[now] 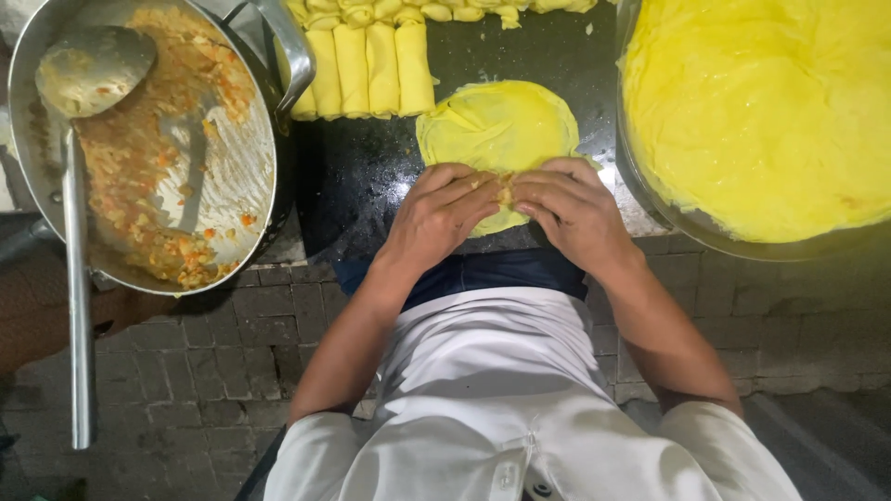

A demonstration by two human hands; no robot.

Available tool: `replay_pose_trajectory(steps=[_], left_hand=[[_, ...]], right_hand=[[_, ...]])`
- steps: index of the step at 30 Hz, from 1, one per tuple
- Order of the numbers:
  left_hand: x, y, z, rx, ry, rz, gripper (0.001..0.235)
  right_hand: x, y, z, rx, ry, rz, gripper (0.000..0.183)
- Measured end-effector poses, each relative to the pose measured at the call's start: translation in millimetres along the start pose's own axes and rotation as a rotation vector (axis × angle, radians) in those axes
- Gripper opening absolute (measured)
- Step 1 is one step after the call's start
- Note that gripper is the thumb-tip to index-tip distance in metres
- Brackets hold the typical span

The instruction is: The person repeatedly takes thin yellow crepe sheets, places a portion of a brown filling onto each, and rolls them into cylindrical shapes. The finished rolls are stacked on a metal tray next to the work surface.

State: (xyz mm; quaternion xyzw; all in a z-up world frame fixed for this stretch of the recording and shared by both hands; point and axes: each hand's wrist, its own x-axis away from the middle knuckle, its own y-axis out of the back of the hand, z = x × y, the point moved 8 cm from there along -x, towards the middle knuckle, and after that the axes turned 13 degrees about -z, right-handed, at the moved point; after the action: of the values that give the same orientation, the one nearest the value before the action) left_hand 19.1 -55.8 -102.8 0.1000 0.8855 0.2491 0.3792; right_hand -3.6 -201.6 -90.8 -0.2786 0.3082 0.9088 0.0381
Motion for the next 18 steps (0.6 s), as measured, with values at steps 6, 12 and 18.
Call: replay_pose_trajectory(steps=[6,12,18], left_hand=[[-8,8,-8,-0.013,0.050,0.040,0.033],[-9,-11,-5,-0.105,0.063,-0.027,0.024],[-8,-20,0,0.036,0.135,-0.005,0.013]], right_hand=[[-5,6,11,-0.026,-0.003,0.016,0.008],[5,2,-3,0.056,-0.035,0.000,0.007],[12,6,-10,0.046,-0.093,-0.038,0.013]])
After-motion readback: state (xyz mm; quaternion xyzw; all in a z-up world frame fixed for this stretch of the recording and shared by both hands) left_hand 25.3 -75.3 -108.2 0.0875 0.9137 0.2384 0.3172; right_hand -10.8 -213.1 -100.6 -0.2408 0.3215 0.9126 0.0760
